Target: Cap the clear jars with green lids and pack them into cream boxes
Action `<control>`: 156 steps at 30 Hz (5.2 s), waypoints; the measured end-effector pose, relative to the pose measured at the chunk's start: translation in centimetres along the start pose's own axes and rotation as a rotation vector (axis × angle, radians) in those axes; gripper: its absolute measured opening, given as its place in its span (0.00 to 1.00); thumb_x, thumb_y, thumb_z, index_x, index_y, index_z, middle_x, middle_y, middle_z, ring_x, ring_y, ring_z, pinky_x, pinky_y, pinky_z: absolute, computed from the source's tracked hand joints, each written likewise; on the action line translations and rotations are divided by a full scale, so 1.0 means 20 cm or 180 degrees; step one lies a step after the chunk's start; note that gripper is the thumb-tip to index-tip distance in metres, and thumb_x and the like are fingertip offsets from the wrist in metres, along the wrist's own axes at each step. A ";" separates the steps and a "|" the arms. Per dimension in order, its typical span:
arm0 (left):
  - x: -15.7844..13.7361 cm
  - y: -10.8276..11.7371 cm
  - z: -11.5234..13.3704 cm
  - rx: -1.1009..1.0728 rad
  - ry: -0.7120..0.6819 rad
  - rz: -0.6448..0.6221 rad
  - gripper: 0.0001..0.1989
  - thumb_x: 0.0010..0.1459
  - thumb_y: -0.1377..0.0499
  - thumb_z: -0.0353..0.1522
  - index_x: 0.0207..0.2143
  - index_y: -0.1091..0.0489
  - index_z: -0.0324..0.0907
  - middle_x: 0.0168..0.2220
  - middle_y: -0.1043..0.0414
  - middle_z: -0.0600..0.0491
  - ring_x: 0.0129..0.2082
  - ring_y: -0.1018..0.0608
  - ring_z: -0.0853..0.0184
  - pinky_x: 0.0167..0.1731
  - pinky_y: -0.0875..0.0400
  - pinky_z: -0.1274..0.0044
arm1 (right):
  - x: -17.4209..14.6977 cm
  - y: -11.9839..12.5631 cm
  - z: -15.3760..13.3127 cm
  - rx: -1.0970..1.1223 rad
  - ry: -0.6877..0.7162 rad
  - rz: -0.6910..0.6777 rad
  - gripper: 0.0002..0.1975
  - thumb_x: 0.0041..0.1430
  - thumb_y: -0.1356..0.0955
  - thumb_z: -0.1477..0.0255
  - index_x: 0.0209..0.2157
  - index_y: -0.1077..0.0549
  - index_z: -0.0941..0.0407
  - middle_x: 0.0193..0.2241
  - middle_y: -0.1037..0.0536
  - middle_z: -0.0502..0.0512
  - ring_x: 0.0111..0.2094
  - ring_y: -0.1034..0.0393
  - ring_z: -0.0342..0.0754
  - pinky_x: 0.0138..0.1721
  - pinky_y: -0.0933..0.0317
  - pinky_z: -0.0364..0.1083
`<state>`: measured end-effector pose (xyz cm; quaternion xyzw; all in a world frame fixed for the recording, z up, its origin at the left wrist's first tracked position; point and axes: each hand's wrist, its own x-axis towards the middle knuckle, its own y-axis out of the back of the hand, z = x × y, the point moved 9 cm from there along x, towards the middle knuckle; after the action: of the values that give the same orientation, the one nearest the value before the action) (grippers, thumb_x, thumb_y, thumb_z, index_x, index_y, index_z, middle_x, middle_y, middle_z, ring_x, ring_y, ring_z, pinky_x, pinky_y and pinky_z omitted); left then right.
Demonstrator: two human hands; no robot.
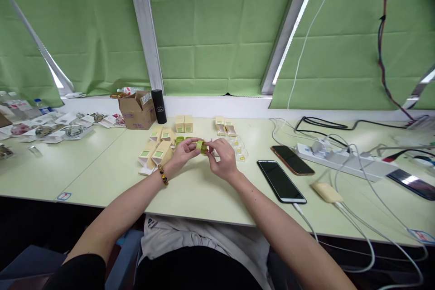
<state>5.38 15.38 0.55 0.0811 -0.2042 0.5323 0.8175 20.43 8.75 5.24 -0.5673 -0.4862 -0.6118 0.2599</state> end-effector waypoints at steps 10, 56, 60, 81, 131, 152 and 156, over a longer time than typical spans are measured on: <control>-0.01 0.04 0.04 0.1060 -0.0179 0.0622 0.30 0.47 0.21 0.43 0.49 0.23 0.41 0.41 0.21 0.49 0.39 0.21 0.66 0.39 0.26 0.76 | -0.07 -0.10 0.10 0.0014 -0.0616 -0.0337 0.23 0.66 0.28 0.70 0.60 0.31 0.51 0.54 0.22 0.63 0.55 0.27 0.62 0.51 0.26 0.61; -0.08 0.02 0.22 0.2622 -0.1242 0.0781 0.21 0.68 0.37 0.38 0.61 0.29 0.46 0.58 0.26 0.43 0.61 0.31 0.54 0.59 0.31 0.61 | -0.09 -0.10 0.21 0.0242 -0.1227 -0.0281 0.24 0.62 0.30 0.75 0.59 0.28 0.50 0.51 0.28 0.61 0.50 0.27 0.57 0.47 0.23 0.59; -0.09 -0.07 0.22 0.2868 -0.1497 0.0352 0.25 0.67 0.34 0.38 0.64 0.31 0.46 0.61 0.27 0.43 0.62 0.32 0.52 0.64 0.34 0.56 | -0.08 -0.10 0.15 0.0143 -0.0859 -0.0348 0.29 0.63 0.31 0.77 0.65 0.31 0.49 0.51 0.30 0.62 0.52 0.27 0.58 0.51 0.24 0.61; -0.12 -0.06 0.28 0.2871 -0.1841 0.0584 0.18 0.66 0.34 0.37 0.58 0.26 0.46 0.51 0.22 0.44 0.58 0.29 0.51 0.60 0.30 0.54 | -0.03 -0.06 0.03 0.0111 -0.0134 -0.0367 0.13 0.71 0.35 0.75 0.54 0.26 0.50 0.55 0.24 0.66 0.52 0.24 0.58 0.49 0.22 0.61; -0.07 0.03 0.13 0.2452 -0.0874 0.0786 0.29 0.76 0.52 0.47 0.25 0.32 0.43 0.33 0.31 0.48 0.41 0.26 0.58 0.43 0.31 0.66 | -0.08 -0.14 0.15 0.1117 -0.1442 -0.0439 0.20 0.63 0.27 0.69 0.56 0.26 0.49 0.44 0.24 0.56 0.39 0.27 0.51 0.41 0.28 0.52; -0.03 0.03 0.15 0.1751 -0.0846 0.0599 0.22 0.57 0.27 0.33 0.54 0.22 0.47 0.56 0.23 0.45 0.59 0.26 0.54 0.62 0.31 0.60 | -0.14 -0.14 0.34 0.1845 -0.2544 -0.0149 0.20 0.65 0.29 0.54 0.50 0.21 0.52 0.46 0.15 0.59 0.48 0.21 0.56 0.48 0.28 0.54; 0.01 0.09 0.05 0.0346 -0.0289 0.0609 0.30 0.57 0.26 0.39 0.59 0.26 0.43 0.55 0.21 0.43 0.53 0.20 0.58 0.54 0.27 0.67 | -0.10 -0.02 0.36 0.0270 -0.2230 -0.0205 0.11 0.63 0.31 0.67 0.44 0.20 0.53 0.43 0.15 0.59 0.48 0.25 0.58 0.48 0.32 0.56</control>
<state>3.61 16.01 1.31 0.1295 -0.2188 0.6139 0.7473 23.71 14.91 2.42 -0.7158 -0.5884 -0.3672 0.0812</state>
